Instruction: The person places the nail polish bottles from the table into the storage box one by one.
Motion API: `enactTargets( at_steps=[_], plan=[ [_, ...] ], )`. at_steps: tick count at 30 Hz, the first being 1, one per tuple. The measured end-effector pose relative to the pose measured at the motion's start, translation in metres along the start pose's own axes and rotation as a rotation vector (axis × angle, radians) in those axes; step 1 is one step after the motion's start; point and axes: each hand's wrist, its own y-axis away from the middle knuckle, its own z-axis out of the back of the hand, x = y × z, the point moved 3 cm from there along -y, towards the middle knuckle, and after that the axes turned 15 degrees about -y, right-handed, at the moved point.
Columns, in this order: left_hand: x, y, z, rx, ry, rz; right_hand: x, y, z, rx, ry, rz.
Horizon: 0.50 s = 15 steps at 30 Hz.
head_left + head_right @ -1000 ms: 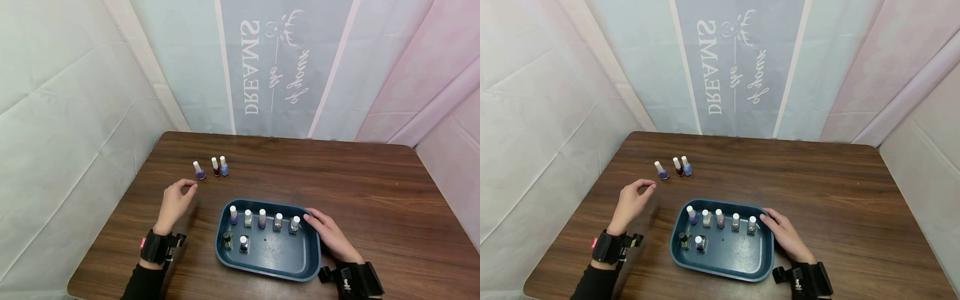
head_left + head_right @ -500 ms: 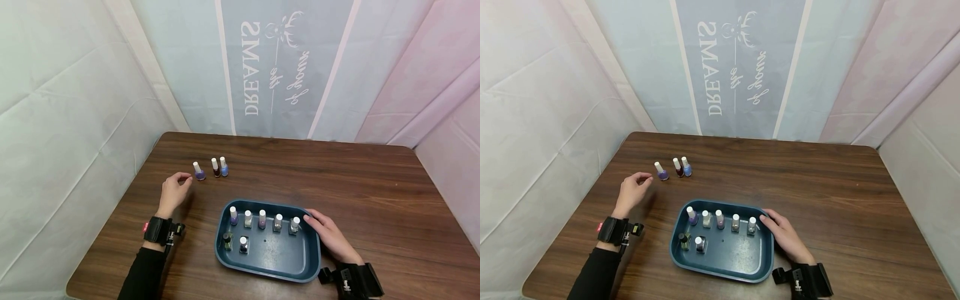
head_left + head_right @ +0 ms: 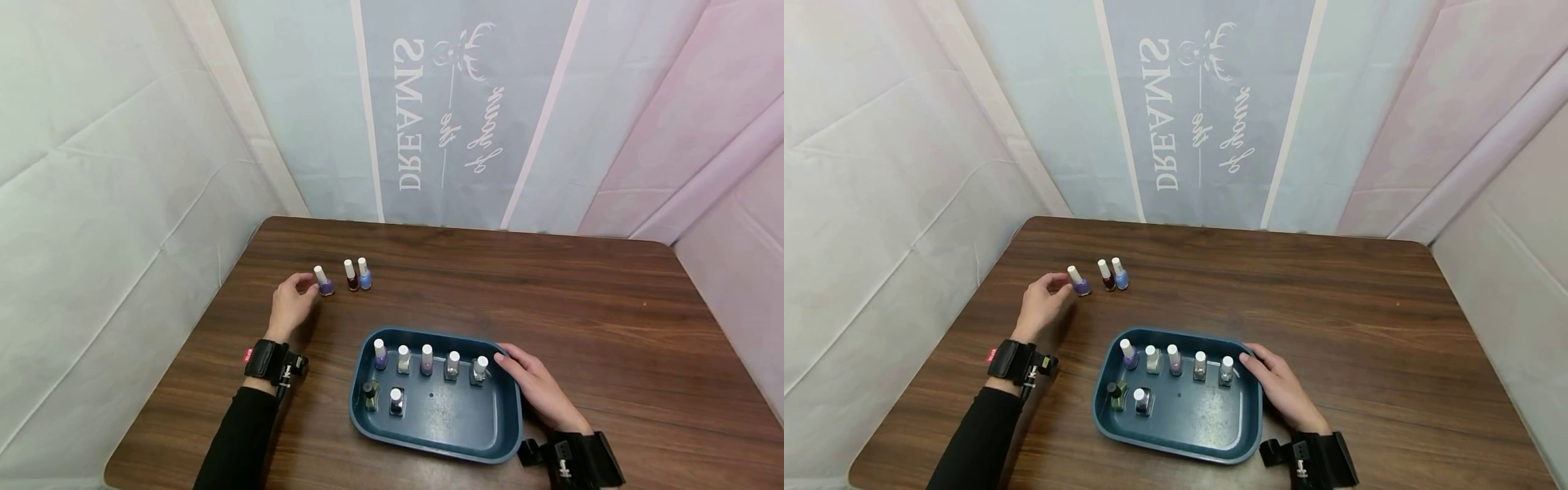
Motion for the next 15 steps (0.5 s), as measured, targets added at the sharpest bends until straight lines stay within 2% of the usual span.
enactTargets(
  at_steps=[15],
  plan=[
    [-0.0007, -0.0102, -0.0097, 0.057, -0.016, 0.007, 0.0000, 0.0006, -0.0004, 0.002, -0.012, 0.003]
  ],
)
